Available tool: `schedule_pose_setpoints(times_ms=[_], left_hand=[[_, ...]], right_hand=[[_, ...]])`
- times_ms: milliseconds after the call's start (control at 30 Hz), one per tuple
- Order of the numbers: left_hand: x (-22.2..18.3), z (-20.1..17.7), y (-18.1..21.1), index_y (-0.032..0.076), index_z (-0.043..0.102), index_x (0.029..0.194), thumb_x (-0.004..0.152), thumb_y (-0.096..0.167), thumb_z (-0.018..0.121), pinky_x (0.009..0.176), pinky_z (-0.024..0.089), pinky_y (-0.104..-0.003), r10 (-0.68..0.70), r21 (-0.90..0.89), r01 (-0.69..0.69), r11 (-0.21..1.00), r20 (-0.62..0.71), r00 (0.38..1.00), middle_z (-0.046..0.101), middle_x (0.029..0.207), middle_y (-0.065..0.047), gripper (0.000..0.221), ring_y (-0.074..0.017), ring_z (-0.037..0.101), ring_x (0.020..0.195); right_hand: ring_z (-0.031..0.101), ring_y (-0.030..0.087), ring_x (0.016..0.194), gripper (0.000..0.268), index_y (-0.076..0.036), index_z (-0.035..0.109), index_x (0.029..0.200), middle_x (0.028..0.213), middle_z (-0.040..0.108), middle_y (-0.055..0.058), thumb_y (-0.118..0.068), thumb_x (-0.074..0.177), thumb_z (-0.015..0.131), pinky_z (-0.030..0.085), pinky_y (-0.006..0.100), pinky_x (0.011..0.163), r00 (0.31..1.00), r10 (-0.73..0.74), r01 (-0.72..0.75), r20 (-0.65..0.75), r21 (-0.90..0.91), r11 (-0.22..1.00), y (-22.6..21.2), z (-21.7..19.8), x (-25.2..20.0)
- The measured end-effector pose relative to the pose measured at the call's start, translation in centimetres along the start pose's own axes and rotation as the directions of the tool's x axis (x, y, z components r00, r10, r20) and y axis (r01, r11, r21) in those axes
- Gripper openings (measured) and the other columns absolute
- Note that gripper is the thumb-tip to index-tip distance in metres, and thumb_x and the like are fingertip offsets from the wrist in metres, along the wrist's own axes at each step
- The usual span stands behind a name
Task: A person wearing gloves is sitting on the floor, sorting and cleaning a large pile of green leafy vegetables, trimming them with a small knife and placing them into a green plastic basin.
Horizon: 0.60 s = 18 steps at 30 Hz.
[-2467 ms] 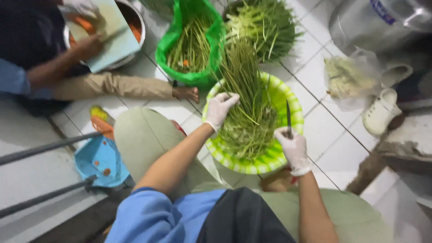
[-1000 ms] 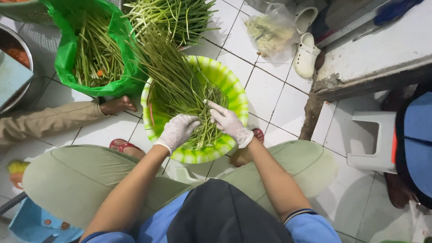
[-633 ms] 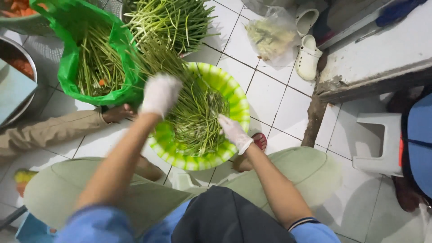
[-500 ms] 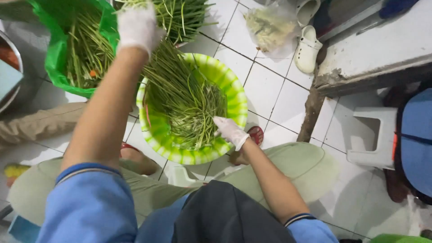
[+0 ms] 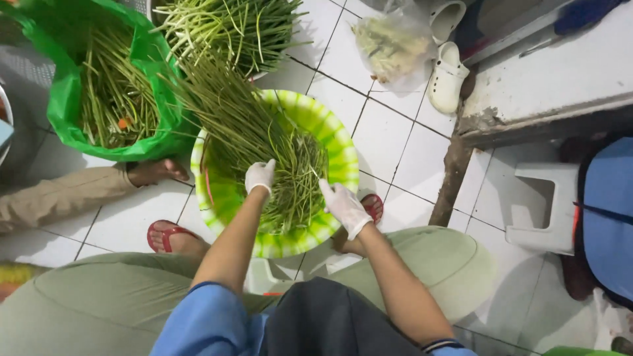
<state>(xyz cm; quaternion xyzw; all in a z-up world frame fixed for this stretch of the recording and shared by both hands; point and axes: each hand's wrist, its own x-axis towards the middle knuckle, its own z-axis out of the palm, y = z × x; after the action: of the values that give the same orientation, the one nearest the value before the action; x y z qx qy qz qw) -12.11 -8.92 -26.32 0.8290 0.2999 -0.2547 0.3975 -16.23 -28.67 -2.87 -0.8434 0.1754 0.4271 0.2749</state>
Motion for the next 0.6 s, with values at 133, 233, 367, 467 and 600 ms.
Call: schedule_pose_setpoints(times_ms=[133, 233, 367, 467, 600], left_hand=[[1.5, 1.0, 1.4, 0.004, 0.068, 0.102, 0.083, 0.055, 0.055, 0.086, 0.050, -0.046, -0.214, 0.009, 0.216, 0.976, -0.103, 0.971, 0.068, 0.097, -0.018, 0.056, -0.0312, 0.063, 0.102], [1.7, 1.3, 1.6, 0.010, 0.070, 0.098, 0.086, 0.044, 0.053, 0.080, 0.052, -0.045, -0.171, 0.049, 0.182, 0.982, -0.169, 0.971, 0.069, 0.090, -0.014, 0.040, -0.0320, 0.065, 0.094], [-1.8, -0.5, 2.9, 0.014, 0.067, 0.105, 0.088, 0.046, 0.051, 0.084, 0.050, -0.044, -0.138, 0.021, 0.148, 0.989, -0.242, 0.960, 0.068, 0.097, -0.013, 0.040, -0.0305, 0.064, 0.098], [-4.7, -3.2, 4.3, 0.015, 0.068, 0.101, 0.090, 0.044, 0.051, 0.086, 0.049, -0.045, -0.057, -0.026, 0.051, 0.998, -0.295, 0.954, 0.068, 0.098, -0.013, 0.036, -0.0313, 0.063, 0.099], [-7.5, -6.6, 5.9, 0.015, 0.066, 0.101, 0.089, 0.045, 0.052, 0.088, 0.047, -0.047, 0.038, -0.119, -0.088, 0.989, -0.374, 0.927, 0.068, 0.100, -0.013, 0.035, -0.0336, 0.061, 0.102]], right_hand=[[0.054, 0.025, 0.114, 0.081, -0.007, 0.050, 0.127, 0.081, 0.071, 0.002, -0.072, 0.083, 0.029, 0.036, 0.043, 0.104, 1.000, 0.014, -0.014, 0.020, 0.019, 1.000, -0.4, 0.1, -0.4], [0.051, 0.026, 0.119, 0.080, -0.005, 0.049, 0.128, 0.085, 0.071, 0.004, -0.069, 0.084, 0.029, 0.034, 0.043, 0.107, 0.999, 0.009, -0.010, 0.036, 0.031, 0.999, -1.2, -0.5, -1.2], [0.051, 0.027, 0.119, 0.080, -0.006, 0.050, 0.127, 0.085, 0.071, 0.005, -0.069, 0.083, 0.029, 0.034, 0.044, 0.106, 1.000, -0.010, 0.009, 0.014, 0.051, 0.999, -2.0, -1.4, -2.5], [0.050, 0.027, 0.120, 0.078, -0.006, 0.050, 0.128, 0.087, 0.071, 0.005, -0.068, 0.085, 0.029, 0.034, 0.045, 0.106, 1.000, -0.028, 0.028, 0.003, 0.041, 0.999, -1.7, -1.4, -2.5], [0.048, 0.029, 0.122, 0.077, -0.008, 0.052, 0.127, 0.103, 0.066, 0.008, -0.068, 0.085, 0.032, 0.034, 0.045, 0.106, 0.997, -0.051, 0.054, -0.051, 0.057, 0.997, -1.7, -1.6, -1.8]])
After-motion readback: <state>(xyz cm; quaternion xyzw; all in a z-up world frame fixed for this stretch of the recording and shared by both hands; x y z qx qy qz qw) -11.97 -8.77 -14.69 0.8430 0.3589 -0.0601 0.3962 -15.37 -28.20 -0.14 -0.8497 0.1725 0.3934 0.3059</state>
